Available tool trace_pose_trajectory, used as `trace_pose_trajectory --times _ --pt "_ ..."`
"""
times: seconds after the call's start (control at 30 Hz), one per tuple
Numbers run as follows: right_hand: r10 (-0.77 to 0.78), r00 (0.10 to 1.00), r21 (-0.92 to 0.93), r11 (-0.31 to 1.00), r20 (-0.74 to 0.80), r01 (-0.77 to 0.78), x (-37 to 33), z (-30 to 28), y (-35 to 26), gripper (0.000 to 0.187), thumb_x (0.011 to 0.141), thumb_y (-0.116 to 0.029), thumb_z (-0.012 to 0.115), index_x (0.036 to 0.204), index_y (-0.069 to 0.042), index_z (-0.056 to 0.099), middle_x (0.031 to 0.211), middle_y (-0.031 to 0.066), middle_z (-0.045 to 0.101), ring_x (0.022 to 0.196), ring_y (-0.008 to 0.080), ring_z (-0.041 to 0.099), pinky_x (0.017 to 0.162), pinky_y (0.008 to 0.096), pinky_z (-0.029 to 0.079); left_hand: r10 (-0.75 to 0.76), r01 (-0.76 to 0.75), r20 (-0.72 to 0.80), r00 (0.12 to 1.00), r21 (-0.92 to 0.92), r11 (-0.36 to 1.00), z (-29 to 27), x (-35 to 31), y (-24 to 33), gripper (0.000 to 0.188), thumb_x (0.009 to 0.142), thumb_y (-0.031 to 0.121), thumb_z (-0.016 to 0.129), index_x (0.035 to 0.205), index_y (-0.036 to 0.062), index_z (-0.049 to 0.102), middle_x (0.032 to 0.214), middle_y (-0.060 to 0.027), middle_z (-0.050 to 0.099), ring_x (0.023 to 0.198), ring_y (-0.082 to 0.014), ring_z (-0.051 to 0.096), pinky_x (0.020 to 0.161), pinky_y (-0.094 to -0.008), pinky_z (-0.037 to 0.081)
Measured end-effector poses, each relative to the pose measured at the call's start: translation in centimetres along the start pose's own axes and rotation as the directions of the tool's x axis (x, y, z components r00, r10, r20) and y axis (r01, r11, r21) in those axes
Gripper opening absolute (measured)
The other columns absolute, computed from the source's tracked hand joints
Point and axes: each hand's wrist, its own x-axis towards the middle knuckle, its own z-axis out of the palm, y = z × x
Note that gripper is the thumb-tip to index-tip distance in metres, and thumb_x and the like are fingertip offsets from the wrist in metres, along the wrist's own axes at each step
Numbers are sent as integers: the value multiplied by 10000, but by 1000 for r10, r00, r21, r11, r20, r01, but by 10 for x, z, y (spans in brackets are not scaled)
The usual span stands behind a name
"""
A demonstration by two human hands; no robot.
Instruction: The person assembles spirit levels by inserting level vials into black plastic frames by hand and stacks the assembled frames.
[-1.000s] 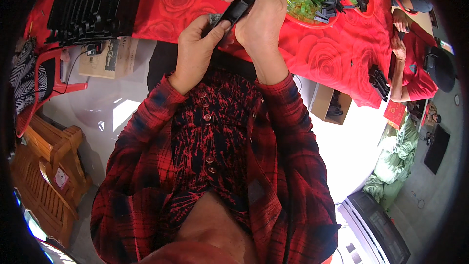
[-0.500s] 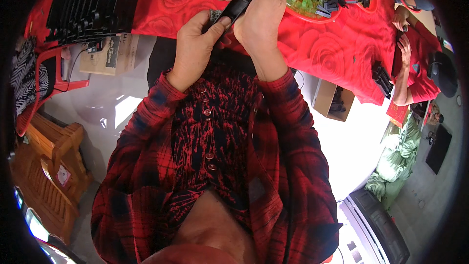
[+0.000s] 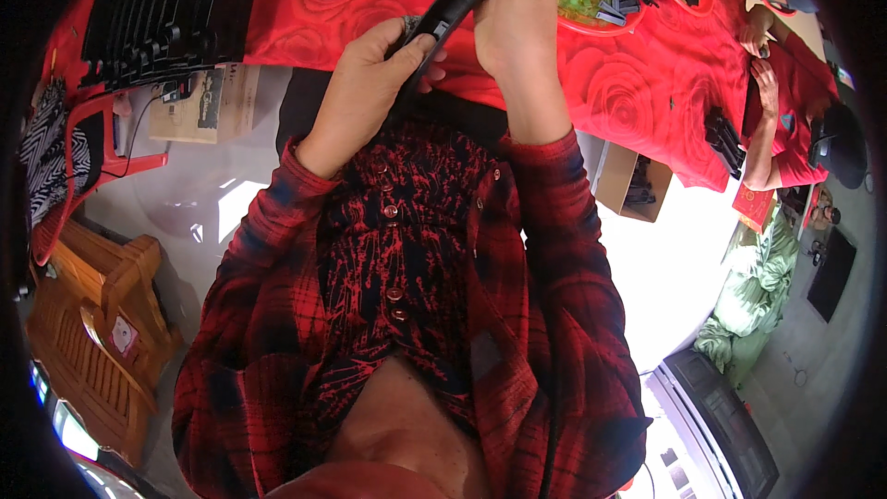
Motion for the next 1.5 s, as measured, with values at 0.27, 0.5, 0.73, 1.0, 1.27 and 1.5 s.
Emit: trace_pose_trajectory --times 0.27,0.5,0.73,1.0,1.27,1.5 --pt "-593 499 -716 -201 632 669 -25 -22 -1 282 1042 -171 470 1221 24 567 1118 209 592 1070 318 588 954 389 461 249 -129 -191 949 486 864 -6 2 -10 235 943 164 625 1070 -34 620 912 -224 666 842 -380 662 727 -430 515" --pt "-367 533 -639 -293 762 712 -41 -34 16 186 750 -22 597 891 -38 719 1328 120 564 1256 330 457 1029 507 273 335 -155 -187 924 618 771 -5 3 -13 243 937 173 632 1052 -40 612 960 -261 647 907 -452 625 746 -505 487" --pt "-292 577 -645 -296 763 704 -43 -31 22 171 756 -52 603 882 -19 714 1307 125 582 1271 336 458 1047 510 254 318 -149 -132 939 678 720 -12 7 -20 285 956 232 631 947 -48 578 942 -274 635 870 -472 615 721 -527 471" --pt "-269 649 -699 -178 711 692 -44 -35 24 182 740 -6 599 887 3 705 1289 124 585 1227 339 450 1000 459 298 217 -86 -118 969 662 744 -10 5 -20 215 968 176 622 997 -36 600 886 -253 628 782 -386 615 672 -406 475" --pt "-256 660 -700 -115 707 705 -45 -39 24 206 725 30 592 895 10 708 1299 108 585 1258 343 442 1005 451 308 321 -206 -51 946 668 715 -12 6 -33 180 986 141 592 1016 -37 602 859 -223 631 770 -348 628 687 -390 489" --pt "-218 668 -701 -140 711 700 -52 -37 21 216 734 23 597 911 -3 717 1286 89 603 1285 343 436 1024 469 303 325 -226 -34 945 652 724 -14 5 -36 168 994 138 580 1004 -29 599 784 -165 611 654 -256 601 603 -365 473"
